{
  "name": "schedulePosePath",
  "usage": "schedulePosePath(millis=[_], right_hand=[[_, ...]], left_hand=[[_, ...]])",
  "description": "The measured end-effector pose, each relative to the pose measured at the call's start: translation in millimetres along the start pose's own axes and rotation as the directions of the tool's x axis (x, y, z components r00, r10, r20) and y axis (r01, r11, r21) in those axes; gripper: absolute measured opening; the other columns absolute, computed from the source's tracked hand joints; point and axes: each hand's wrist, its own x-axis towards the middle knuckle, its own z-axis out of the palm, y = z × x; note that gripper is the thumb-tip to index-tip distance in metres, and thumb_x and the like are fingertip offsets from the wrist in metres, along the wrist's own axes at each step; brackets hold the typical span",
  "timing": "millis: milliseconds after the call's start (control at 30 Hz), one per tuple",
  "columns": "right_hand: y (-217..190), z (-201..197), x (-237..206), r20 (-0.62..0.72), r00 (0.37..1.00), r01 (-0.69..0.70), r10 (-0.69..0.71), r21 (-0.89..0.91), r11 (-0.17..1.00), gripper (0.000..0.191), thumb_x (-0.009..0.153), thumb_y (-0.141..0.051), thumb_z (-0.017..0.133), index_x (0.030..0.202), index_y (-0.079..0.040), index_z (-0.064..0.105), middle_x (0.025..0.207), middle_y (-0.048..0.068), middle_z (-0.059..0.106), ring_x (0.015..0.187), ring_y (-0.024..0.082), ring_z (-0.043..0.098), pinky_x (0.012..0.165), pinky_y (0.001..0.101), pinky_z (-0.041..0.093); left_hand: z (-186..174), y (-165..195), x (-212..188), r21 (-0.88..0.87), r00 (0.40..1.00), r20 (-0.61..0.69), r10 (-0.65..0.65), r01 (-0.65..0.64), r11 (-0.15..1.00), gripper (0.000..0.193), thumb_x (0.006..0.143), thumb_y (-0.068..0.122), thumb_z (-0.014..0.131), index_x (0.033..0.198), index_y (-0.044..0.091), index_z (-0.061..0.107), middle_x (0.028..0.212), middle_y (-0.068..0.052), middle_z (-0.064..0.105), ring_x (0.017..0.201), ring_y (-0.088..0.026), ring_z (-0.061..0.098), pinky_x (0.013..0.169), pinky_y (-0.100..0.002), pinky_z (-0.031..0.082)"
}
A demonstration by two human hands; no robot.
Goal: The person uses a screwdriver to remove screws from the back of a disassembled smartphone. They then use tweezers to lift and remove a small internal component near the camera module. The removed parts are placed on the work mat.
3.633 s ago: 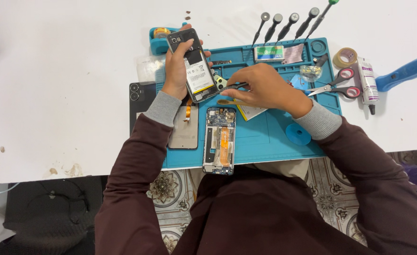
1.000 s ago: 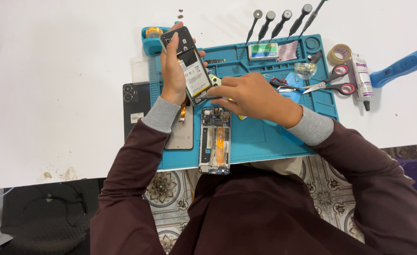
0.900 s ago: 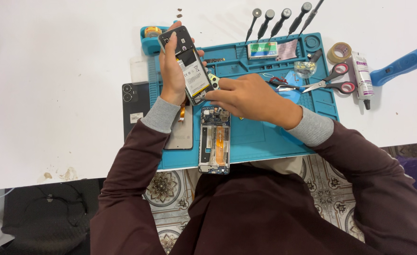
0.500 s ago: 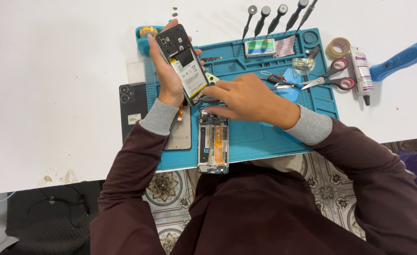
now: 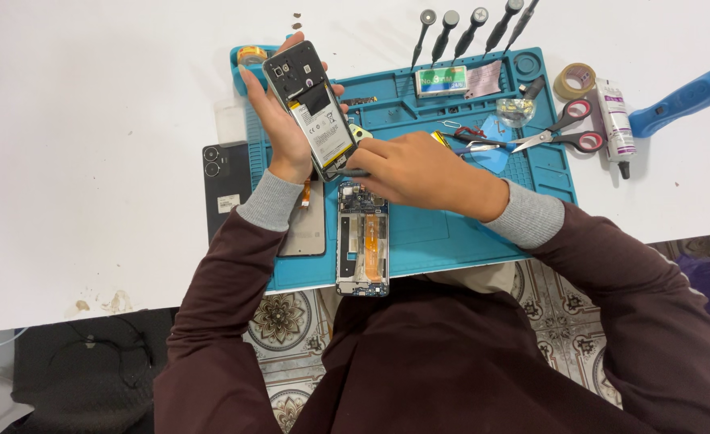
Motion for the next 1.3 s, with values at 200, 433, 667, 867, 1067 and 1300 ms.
schedulePosePath(millis=[200,433,667,867,1067,1300], right_hand=[[1.3,-0.6,-2.8,-0.068,0.998,0.006,-0.007,-0.019,1.000,0.044,0.086,-0.025,0.077,0.120,-0.001,0.062,0.093,0.009,0.065,0.070,0.026,0.067,0.054,0.0372,0.051],[-0.9,-0.6,1.1,-0.037,0.999,0.009,-0.011,-0.049,0.999,0.033,0.094,-0.032,0.078,0.108,-0.005,0.064,0.093,0.008,0.068,0.075,0.025,0.069,0.060,0.0372,0.053],[-1.0,2.1,-0.2,-0.044,0.997,0.070,-0.069,0.022,0.997,0.029,0.092,-0.019,0.074,0.116,-0.005,0.066,0.093,0.006,0.069,0.077,0.024,0.070,0.061,0.0357,0.054],[-0.2,0.9,-1.5,-0.026,0.999,0.036,-0.038,-0.074,0.997,0.029,0.089,-0.021,0.077,0.111,-0.005,0.067,0.093,0.006,0.068,0.073,0.023,0.070,0.058,0.0358,0.053],[-1.7,0.0,2.7,0.017,1.000,0.027,-0.026,-0.091,0.995,0.025,0.091,-0.022,0.078,0.108,-0.009,0.066,0.099,0.004,0.068,0.078,0.021,0.070,0.062,0.0353,0.054],[-0.9,-1.9,0.4,-0.070,0.984,0.154,-0.164,-0.130,0.979,0.041,0.081,-0.006,0.071,0.122,-0.010,0.067,0.120,0.007,0.068,0.089,0.020,0.072,0.063,0.0298,0.056]], left_hand=[[1.2,1.2,-0.6,0.020,1.000,0.008,0.010,-0.010,1.000,0.095,0.094,0.080,0.018,0.156,0.012,0.041,0.113,-0.010,0.060,0.091,-0.024,0.072,0.073,-0.040,0.067],[1.2,1.2,-1.4,0.030,1.000,-0.001,0.023,-0.023,0.999,0.092,0.096,0.078,0.019,0.156,0.011,0.042,0.112,-0.010,0.061,0.090,-0.023,0.072,0.071,-0.038,0.066],[-0.6,0.3,-0.2,0.035,1.000,0.005,0.024,-0.024,0.999,0.086,0.099,0.073,0.021,0.156,0.011,0.043,0.112,-0.010,0.061,0.091,-0.023,0.073,0.073,-0.038,0.067],[1.3,0.4,-0.3,0.078,0.999,0.025,0.038,-0.040,0.996,0.083,0.101,0.071,0.021,0.155,0.012,0.042,0.113,-0.010,0.061,0.091,-0.022,0.073,0.072,-0.038,0.068],[1.9,1.5,-0.4,0.062,1.000,0.017,0.025,-0.026,0.998,0.081,0.102,0.070,0.022,0.155,0.012,0.042,0.113,-0.011,0.061,0.092,-0.022,0.072,0.073,-0.037,0.068],[0.7,1.2,0.1,0.068,0.999,0.025,0.031,-0.033,0.997,0.080,0.102,0.069,0.023,0.155,0.012,0.042,0.113,-0.011,0.061,0.091,-0.022,0.073,0.072,-0.037,0.068]])
